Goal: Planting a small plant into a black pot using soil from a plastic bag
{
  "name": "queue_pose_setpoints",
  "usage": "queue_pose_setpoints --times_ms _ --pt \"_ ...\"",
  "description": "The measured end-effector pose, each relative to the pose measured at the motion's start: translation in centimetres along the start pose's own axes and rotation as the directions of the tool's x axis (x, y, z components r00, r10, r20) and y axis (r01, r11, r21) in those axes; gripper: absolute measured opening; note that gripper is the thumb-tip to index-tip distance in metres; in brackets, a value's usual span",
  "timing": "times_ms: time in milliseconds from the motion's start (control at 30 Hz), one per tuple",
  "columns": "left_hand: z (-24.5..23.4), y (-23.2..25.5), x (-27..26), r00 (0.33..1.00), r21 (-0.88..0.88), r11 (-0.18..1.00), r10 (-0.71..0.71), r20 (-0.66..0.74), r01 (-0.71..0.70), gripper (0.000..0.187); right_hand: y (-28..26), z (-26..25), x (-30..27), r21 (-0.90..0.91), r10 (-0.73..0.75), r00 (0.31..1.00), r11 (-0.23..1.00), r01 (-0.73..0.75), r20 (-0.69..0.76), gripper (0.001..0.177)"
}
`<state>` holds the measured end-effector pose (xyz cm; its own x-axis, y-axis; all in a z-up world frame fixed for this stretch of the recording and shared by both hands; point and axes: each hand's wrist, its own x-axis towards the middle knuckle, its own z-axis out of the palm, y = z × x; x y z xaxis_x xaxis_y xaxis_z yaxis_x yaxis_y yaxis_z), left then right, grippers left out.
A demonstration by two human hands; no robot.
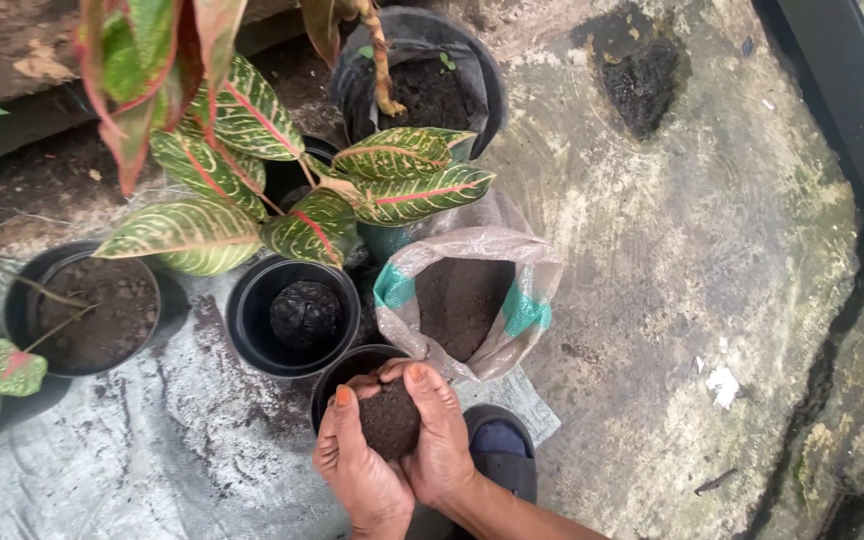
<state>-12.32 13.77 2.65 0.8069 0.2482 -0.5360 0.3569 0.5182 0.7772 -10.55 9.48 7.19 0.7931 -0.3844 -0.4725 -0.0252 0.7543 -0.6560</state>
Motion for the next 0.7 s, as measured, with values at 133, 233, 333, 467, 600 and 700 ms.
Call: queue_pose_setpoints --times_ms 133,233,333,467,600,700 --pt "0.0 1.0 0.8 1.000 -0.002 1.000 0.018 -0.004 -0.018 0.018 1.0 0.8 0.3 0.023 0.015 0.999 1.000 -0.016 0.047 0.023" --pt "-0.1 1.3 1.4 1.000 0.001 1.000 0.022 -0.011 -0.022 0.018 1.8 0.8 0.8 -0.006 -0.004 0.998 1.000 0.005 0.070 0.026" --pt "0.1 1.6 2.2 1.000 -0.001 1.000 0.025 -0.016 -0.025 0.019 2.6 0.5 1.5 -0.035 -0.018 0.998 0.999 0.021 0.065 0.028" --pt "0.4 1.8 2.9 0.999 -0.006 0.999 0.031 -0.021 -0.031 0.020 3.5 0.0 2.2 -0.112 -0.022 0.999 0.993 0.026 0.034 0.030" --pt "0.7 1.8 3.3 0.999 -0.005 0.999 0.036 -0.028 -0.036 0.020 3.9 -0.1 2.6 -0.051 -0.025 0.998 0.998 0.028 0.065 0.028" --pt "0.5 1.8 3.1 0.999 -0.009 0.999 0.042 -0.027 -0.042 0.021 3.9 -0.3 2.5 -0.143 -0.060 0.996 0.987 0.070 0.069 0.030"
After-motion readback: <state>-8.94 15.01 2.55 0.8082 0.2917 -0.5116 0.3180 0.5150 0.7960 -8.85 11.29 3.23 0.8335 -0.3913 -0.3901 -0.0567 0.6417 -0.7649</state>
